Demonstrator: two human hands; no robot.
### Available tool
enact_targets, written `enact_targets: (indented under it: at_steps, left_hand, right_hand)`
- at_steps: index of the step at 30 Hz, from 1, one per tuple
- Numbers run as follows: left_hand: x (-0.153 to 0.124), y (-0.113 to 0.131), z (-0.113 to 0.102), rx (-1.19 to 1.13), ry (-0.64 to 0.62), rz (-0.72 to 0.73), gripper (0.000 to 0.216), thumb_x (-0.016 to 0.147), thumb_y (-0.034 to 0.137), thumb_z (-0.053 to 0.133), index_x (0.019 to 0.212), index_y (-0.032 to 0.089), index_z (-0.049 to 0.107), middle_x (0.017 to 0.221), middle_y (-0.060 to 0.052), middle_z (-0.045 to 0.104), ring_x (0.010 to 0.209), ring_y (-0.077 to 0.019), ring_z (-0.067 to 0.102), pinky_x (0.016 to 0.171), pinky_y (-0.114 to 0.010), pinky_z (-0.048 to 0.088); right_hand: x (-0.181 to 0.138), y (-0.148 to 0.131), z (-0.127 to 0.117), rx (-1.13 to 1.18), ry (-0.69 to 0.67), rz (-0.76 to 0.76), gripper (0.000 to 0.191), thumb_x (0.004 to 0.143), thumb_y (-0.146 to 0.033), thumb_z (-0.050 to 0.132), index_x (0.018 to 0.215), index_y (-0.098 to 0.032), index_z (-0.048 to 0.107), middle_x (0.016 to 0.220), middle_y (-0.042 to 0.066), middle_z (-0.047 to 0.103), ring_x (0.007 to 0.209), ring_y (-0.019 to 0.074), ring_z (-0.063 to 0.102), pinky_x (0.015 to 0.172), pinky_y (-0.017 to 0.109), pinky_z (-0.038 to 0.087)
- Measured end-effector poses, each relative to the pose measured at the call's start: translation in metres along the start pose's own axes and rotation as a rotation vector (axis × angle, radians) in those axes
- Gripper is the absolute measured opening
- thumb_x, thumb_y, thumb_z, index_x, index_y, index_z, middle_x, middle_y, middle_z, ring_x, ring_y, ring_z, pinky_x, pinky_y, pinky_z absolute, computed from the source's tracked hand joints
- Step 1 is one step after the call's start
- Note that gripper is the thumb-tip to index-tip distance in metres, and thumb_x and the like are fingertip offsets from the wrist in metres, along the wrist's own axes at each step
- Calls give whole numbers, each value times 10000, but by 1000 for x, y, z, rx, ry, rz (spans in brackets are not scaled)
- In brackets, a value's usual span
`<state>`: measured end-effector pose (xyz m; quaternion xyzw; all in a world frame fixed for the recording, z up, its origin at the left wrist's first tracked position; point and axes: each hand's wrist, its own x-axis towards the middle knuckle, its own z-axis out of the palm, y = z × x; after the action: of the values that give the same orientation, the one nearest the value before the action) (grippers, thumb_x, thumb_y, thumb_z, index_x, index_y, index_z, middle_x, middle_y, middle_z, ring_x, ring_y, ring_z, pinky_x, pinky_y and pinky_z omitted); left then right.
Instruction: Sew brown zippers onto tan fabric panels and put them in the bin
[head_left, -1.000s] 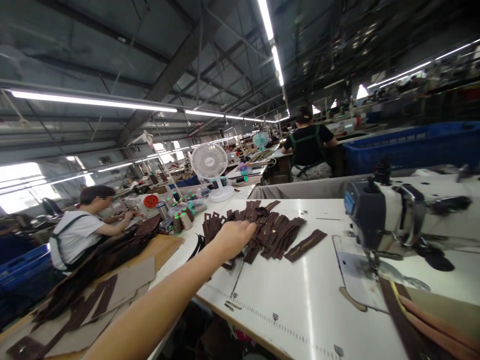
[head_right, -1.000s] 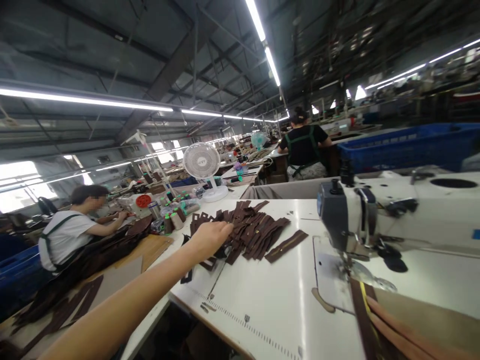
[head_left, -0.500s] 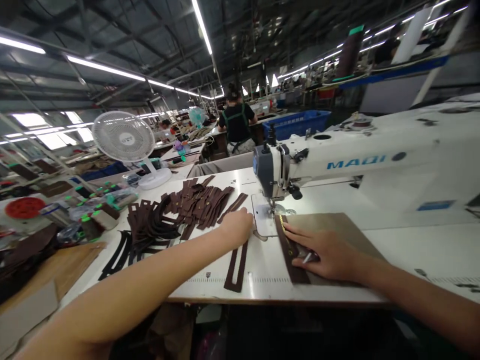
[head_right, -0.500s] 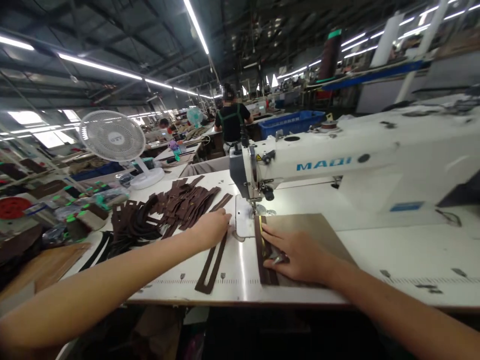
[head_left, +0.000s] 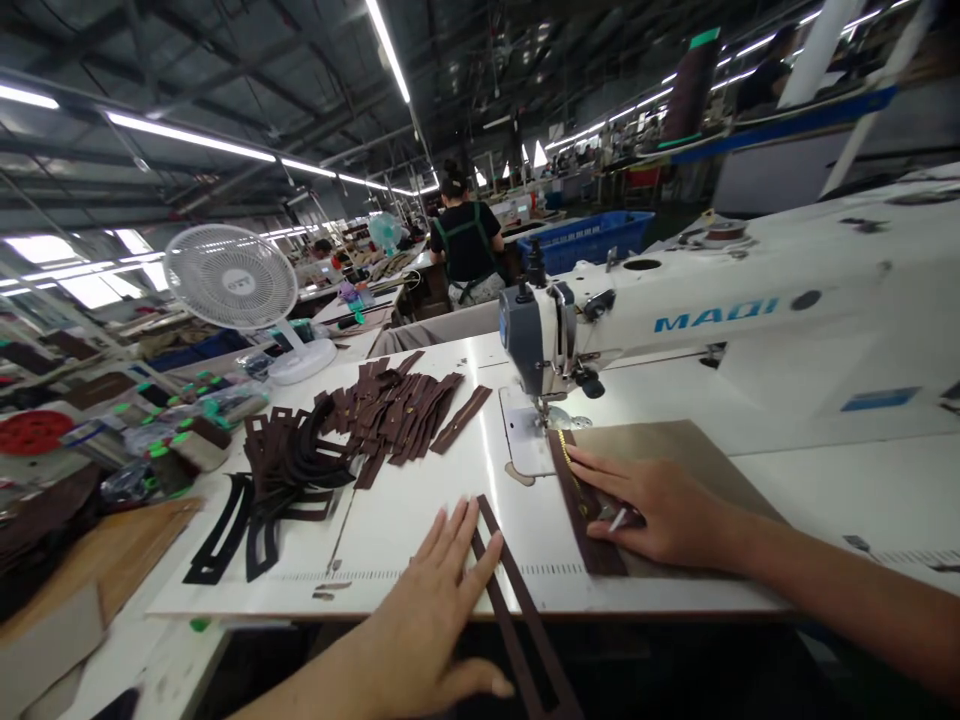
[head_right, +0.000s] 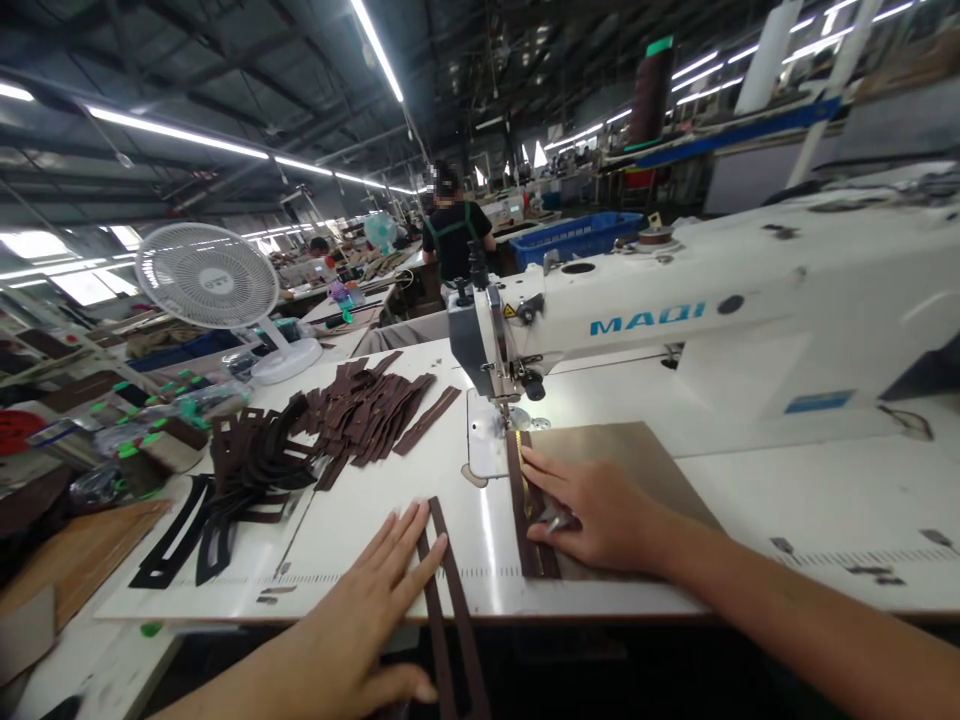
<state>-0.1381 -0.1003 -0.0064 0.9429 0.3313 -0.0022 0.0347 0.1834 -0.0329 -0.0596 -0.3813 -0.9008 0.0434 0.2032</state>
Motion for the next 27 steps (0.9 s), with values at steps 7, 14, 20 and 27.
enact_targets:
  at_steps: [7, 14, 20, 27]
  left_hand:
    - [8, 0, 28, 326, 226, -83, 584, 852, 149, 583, 1407, 190, 406, 1431, -193, 421, 1331, -349, 380, 1000, -487, 461]
    - [19, -14, 16, 280, 389, 49, 430, 885, 29, 364, 1289, 71, 503, 1224, -156, 629, 1154, -202, 596, 978, -312, 499]
    - [100, -16, 11, 97, 561, 115, 314, 945, 127, 423, 1238, 102, 533, 1214, -157, 633, 1117, -194, 619, 971, -348, 513]
    - [160, -20, 31, 142, 582, 93, 203, 946, 124, 453, 1061, 106, 619, 1085, -114, 696, 941, -191, 686, 915, -360, 552]
  right_hand:
    - [-1, -1, 2, -23, 49, -33, 656, 865, -430, 575, 1424, -134, 401, 1434, 153, 387, 1139, 331, 562, 888, 475, 536]
    - [0, 2, 5, -24, 49, -63, 657, 855, -400, 579, 1421, -119, 401, 1428, 163, 394, 1167, 310, 543, 916, 449, 525]
    - [4, -2, 1, 45, 51, -73, 622, 851, -349, 558, 1410, -118, 412, 1413, 190, 422, 1158, 312, 553, 890, 430, 535]
    - [13, -15, -13, 341, -15, 38, 363, 790, -282, 599, 1145, -209, 607, 1145, 116, 627, 907, 249, 645, 775, 348, 547]
